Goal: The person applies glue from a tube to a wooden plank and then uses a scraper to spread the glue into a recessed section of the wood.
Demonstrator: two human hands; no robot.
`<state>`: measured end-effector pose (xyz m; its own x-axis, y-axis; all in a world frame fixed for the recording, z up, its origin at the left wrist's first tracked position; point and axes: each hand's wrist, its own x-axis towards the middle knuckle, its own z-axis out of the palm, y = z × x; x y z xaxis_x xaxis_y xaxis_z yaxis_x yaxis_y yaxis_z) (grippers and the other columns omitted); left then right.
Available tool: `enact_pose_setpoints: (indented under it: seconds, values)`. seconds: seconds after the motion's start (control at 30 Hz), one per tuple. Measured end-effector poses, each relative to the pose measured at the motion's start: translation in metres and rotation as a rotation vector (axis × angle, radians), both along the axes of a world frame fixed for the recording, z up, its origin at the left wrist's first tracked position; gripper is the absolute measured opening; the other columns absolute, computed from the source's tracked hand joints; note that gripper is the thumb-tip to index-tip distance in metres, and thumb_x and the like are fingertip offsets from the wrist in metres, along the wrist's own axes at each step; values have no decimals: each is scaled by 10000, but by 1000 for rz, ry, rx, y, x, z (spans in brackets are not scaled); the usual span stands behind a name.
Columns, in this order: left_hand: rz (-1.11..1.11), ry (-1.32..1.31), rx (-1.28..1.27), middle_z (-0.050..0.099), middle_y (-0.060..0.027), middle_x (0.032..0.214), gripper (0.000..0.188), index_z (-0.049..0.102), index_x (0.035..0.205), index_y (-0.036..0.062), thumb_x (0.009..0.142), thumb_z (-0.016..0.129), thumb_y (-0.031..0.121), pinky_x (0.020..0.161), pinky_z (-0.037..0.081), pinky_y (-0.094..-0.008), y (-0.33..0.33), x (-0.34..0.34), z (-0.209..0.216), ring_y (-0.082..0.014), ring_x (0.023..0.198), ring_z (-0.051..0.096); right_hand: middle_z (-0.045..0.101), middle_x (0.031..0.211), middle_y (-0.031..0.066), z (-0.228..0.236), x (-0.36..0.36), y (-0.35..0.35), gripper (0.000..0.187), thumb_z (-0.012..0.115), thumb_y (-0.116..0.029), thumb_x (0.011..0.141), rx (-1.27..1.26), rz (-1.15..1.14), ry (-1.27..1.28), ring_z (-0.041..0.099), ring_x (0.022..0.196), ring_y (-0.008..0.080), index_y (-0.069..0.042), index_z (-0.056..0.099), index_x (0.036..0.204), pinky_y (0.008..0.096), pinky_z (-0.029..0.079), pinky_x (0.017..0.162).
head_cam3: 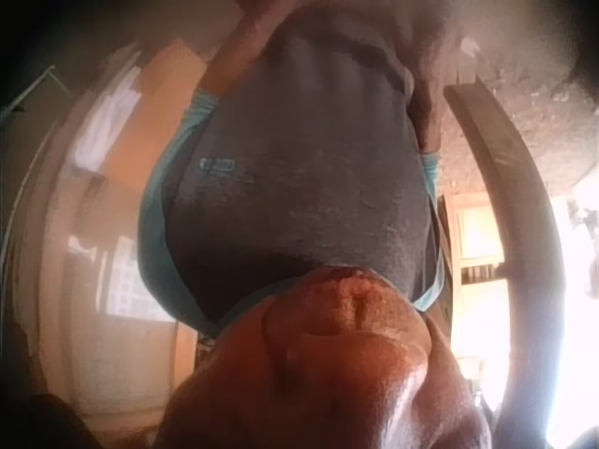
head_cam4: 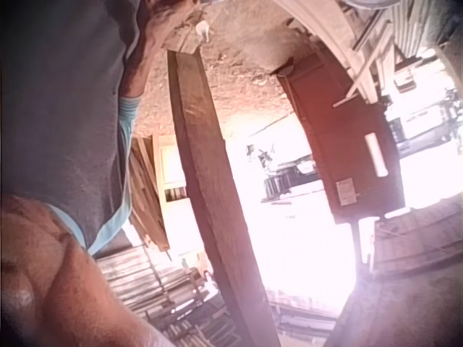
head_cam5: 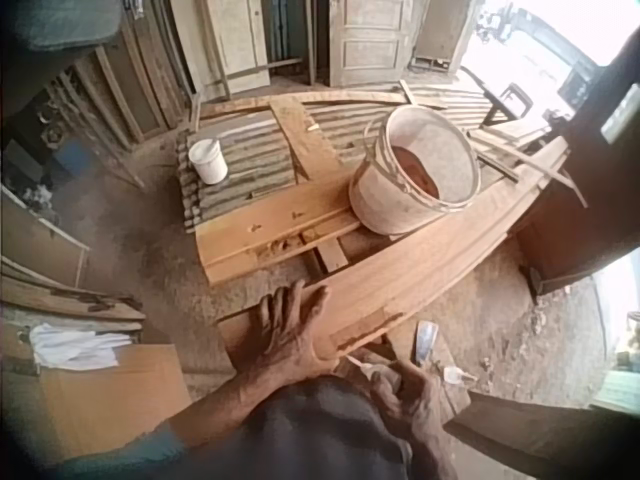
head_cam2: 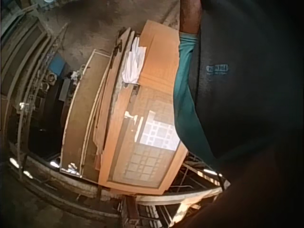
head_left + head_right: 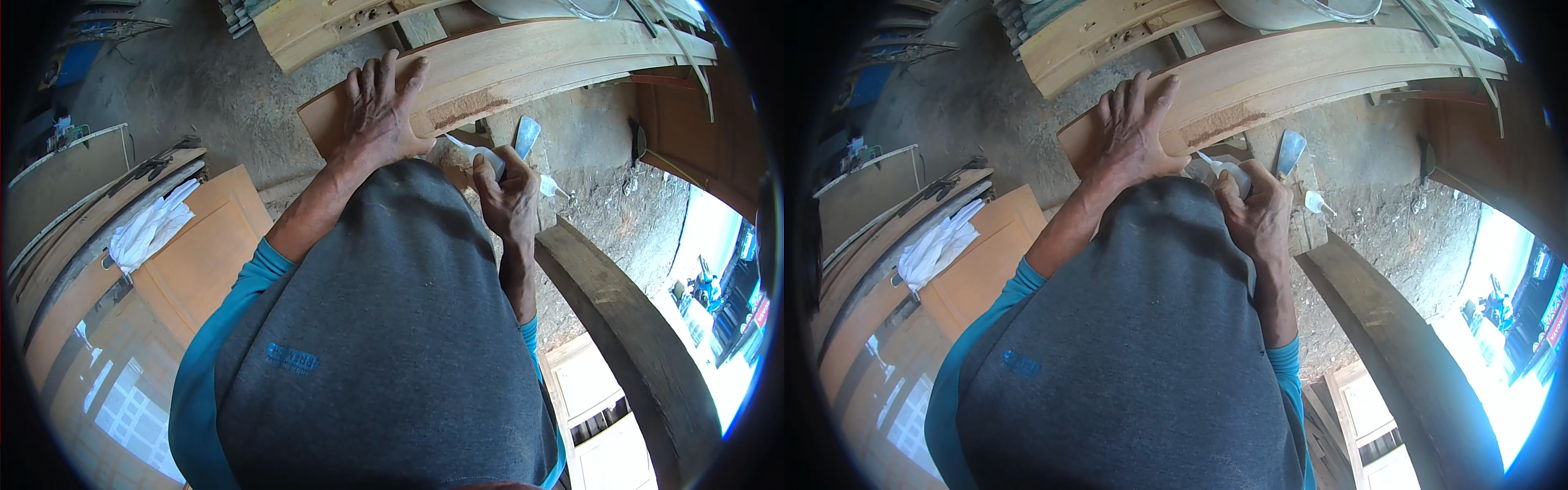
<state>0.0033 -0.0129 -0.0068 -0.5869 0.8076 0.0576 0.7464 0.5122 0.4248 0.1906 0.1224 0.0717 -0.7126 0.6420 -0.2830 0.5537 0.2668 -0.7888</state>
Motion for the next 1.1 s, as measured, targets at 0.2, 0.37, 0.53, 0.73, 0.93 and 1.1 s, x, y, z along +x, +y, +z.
enact_pose_setpoints:
  seconds: [0.2,0.37,0.53,0.73,0.93,1.1]
  values:
    - [0,-4,3,330,-248,1616,1317,330,1688,200,561,964,454,1212,211,-652,0,0,-1,-487,1470,332,692,724,161,-1,1,0,237,750,-187,946,-5,-18,11,653,649,166,41,743,1008,363,532,635]
    - [-3,-7,2,332,-249,1613,1318,331,1686,200,559,965,453,1211,210,-654,0,0,-1,-486,1468,332,698,724,154,0,3,2,240,751,-192,946,28,-36,6,651,649,160,43,741,993,359,529,632]
    - [-1,-1,1,322,-243,1613,1322,310,1692,205,569,965,443,1210,209,-657,0,0,0,-477,1472,328,705,723,120,-6,9,9,255,738,-219,974,20,-115,29,641,655,144,36,735,971,350,520,621]
    - [-11,-1,-3,313,-247,1614,1322,300,1694,198,583,972,446,1208,208,-654,-1,0,-1,-465,1478,326,683,720,45,-12,16,22,253,721,-230,1001,22,-263,62,608,670,100,22,747,1000,312,481,597]
    - [-14,14,-3,310,-255,1619,1322,301,1694,190,587,972,456,1205,211,-649,-1,0,-2,-463,1478,329,730,755,75,-9,17,35,260,697,-235,1005,92,-314,49,679,670,126,15,757,1044,309,520,602]
    - [-15,22,-3,313,-256,1616,1323,300,1694,189,586,971,458,1201,212,-650,0,0,-2,-461,1475,331,731,746,81,-10,15,37,274,697,-246,1003,101,-317,46,682,682,128,21,751,1035,312,529,616]
